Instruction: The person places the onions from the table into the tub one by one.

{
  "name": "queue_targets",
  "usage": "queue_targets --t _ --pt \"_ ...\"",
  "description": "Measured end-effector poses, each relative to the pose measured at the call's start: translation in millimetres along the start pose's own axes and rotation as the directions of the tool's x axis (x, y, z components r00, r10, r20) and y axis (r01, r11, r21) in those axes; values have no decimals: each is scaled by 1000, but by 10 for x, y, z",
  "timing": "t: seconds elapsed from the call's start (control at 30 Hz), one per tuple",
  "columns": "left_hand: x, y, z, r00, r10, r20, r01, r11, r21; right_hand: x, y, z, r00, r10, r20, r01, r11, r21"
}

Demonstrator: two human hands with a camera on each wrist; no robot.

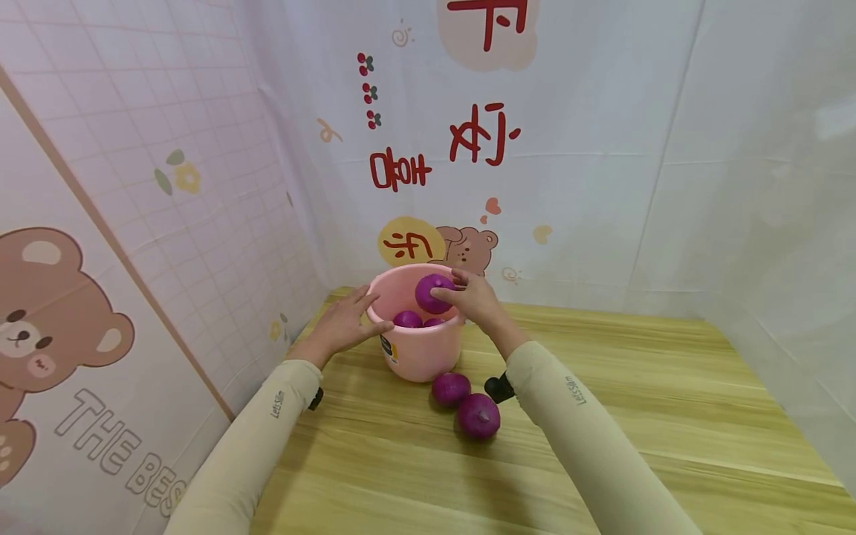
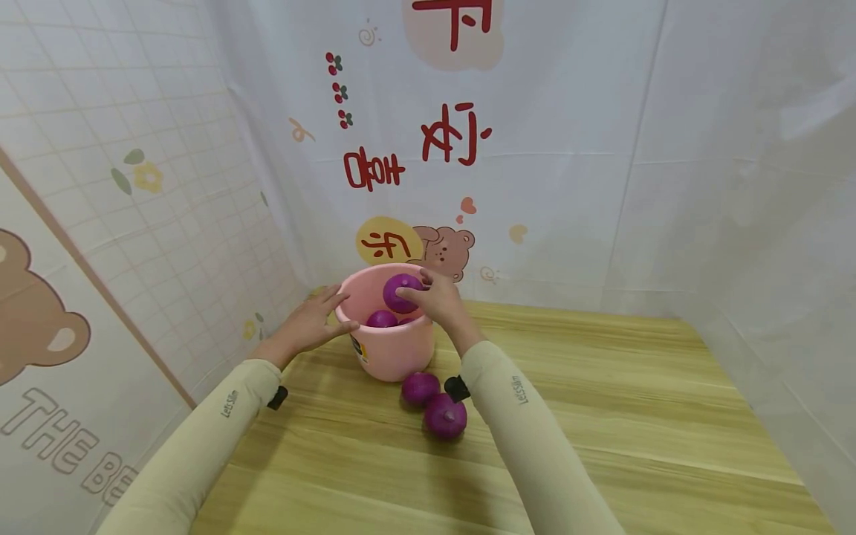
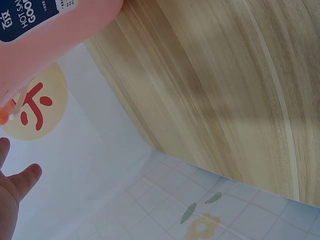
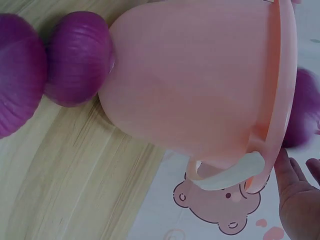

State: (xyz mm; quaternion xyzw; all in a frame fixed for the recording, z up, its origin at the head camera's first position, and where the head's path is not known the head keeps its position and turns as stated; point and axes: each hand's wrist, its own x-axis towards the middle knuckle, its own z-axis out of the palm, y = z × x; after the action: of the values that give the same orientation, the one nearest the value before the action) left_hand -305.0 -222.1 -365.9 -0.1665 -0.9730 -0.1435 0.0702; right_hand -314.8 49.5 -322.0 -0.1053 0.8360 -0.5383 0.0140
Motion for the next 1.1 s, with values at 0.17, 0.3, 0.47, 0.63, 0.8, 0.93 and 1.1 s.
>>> queue_targets --t 0.17,0.3,0.47,0.63,0.8,0.93,1.1 --pt "-3 8 -6 1000 -2 4 2 1000 4 1 36 -20 1000 -8 -1 8 1000 8" --pt "-9 18 -9 1000 -13 9 13 1000 -3 -16 63 -54 1000 -16 -4 16 1000 4" --pt "-3 -4 1 1000 -8 7 8 1000 3 -34 72 -100 999 -41 -9 41 999 -4" --pt "3 -3 -2 1000 -17 18 17 1000 8 -52 77 -148 999 -35 -3 35 999 7" --pt "-2 5 -10 1000 -15 17 15 1000 0 -78 107 -199 1000 -27 5 27 999 18" --pt "-2 11 -9 1000 -15 16 15 1000 -5 -106 144 -250 999 -33 3 32 999 4" --pt "1 22 -1 1000 -22 19 22 1000 -3 -128 226 -319 1000 -23 2 23 1000 6"
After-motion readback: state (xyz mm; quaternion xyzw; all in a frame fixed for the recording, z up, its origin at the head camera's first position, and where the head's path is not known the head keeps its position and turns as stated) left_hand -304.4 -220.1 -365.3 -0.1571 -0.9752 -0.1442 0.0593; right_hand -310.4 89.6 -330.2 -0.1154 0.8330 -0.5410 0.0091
